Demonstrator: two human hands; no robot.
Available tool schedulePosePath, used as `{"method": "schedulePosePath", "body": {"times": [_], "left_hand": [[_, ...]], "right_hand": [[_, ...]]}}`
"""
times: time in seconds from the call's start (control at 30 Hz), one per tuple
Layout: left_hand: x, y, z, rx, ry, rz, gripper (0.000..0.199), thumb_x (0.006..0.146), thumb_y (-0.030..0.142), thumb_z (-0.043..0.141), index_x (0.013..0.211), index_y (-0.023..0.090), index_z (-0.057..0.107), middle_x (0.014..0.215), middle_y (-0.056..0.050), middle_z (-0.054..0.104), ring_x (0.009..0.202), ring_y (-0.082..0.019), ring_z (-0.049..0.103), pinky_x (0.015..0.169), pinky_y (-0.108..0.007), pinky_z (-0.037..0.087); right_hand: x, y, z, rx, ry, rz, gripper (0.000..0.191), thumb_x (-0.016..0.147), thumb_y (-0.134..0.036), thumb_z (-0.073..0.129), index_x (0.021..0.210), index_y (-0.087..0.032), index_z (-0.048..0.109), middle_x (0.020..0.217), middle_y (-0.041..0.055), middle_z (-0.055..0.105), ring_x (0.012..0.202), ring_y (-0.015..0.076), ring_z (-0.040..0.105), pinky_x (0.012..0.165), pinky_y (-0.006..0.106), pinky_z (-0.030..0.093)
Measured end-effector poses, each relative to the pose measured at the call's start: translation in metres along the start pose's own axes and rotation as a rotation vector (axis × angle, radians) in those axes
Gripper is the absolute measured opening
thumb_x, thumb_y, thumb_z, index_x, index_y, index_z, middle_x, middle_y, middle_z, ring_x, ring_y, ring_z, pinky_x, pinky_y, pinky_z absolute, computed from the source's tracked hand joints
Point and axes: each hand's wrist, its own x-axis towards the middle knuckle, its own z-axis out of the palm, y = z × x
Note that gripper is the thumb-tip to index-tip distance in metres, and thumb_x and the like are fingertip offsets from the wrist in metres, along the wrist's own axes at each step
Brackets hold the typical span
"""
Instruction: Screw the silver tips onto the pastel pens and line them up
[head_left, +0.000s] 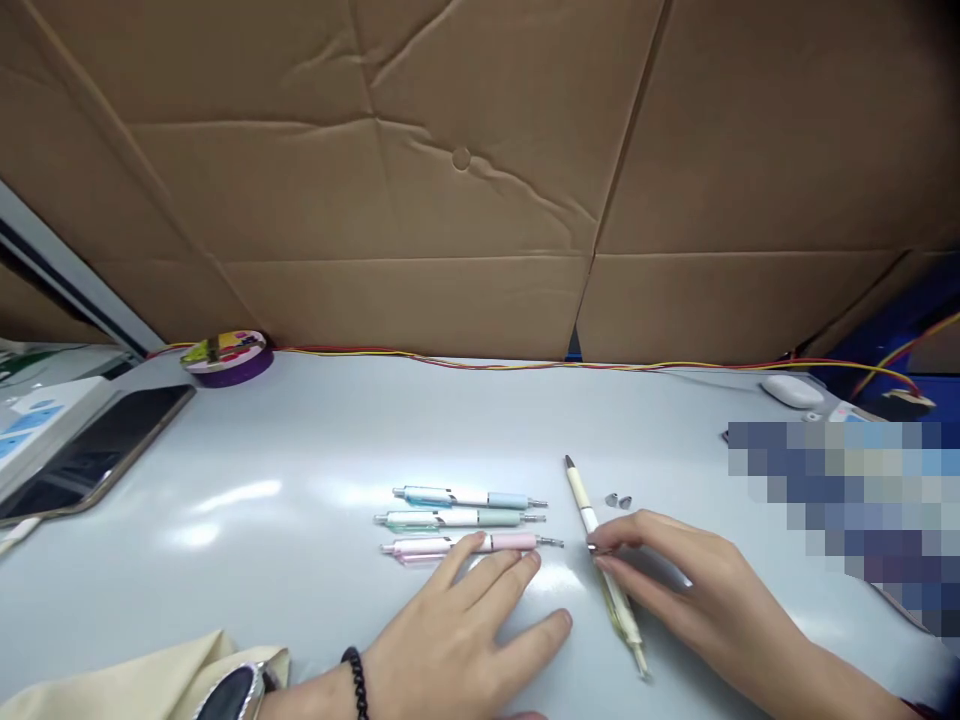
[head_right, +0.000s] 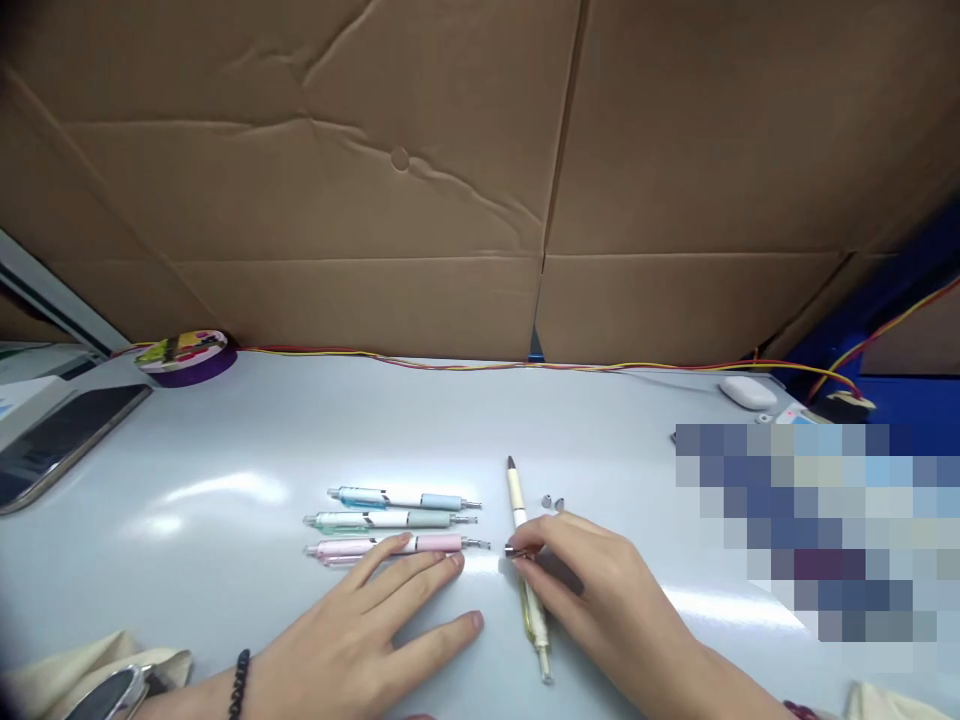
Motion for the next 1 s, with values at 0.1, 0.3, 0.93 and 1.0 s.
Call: {"method": "schedulePosePath", "body": {"times": [0.1,0.3,0.93,1.0], "left_hand": [[0.004,0.0,-0.009,-0.04,-0.055,0.012,0.04,0.093,0.048,0.042,0.12,0.02,0.052,0.117,-0.015,0.059,0.109,-0.028,0.053,0.087,-0.042,0.043],[0.009,0.003,-0.018,-0.137,-0.07,-0.039,0.027,0.087,0.029,0.054,0.112,0.019,0.054,0.109,-0.011,0.061,0.109,-0.027,0.053,0.081,-0.036,0.044],[0.01,0.003,-0.018,-0.22,0.012,-0.013,0.023,0.091,0.009,0.041,0.103,0.02,0.059,0.103,-0.006,0.063,0.101,-0.019,0.057,0.083,-0.029,0.046],[0.008,0.001,-0.015,-0.246,0.023,-0.039,0.024,0.094,0.01,0.04,0.104,0.021,0.059,0.106,-0.004,0.062,0.095,-0.017,0.057,0.081,-0.026,0.046]], "right_hand": [[0.0,0.001,0.004,-0.02,0.044,-0.042,0.015,0.089,-0.02,0.052,0.098,-0.023,0.064,0.085,0.0034,0.067,0.079,0.017,0.065,0.069,0.027,0.053],[0.003,0.002,0.004,-0.155,0.093,-0.111,0.014,0.088,-0.021,0.056,0.094,-0.025,0.067,0.093,0.0055,0.066,0.084,0.0204,0.058,0.072,0.035,0.052],[0.022,-0.021,0.004,-0.138,-0.159,0.12,0.011,0.086,-0.023,0.062,0.084,-0.026,0.072,0.082,0.002,0.063,0.082,0.0207,0.052,0.071,0.034,0.045],[0.02,-0.021,0.005,-0.064,-0.153,0.091,0.01,0.086,-0.022,0.061,0.084,-0.026,0.07,0.082,0.0013,0.064,0.081,0.0197,0.052,0.07,0.032,0.046]]}}
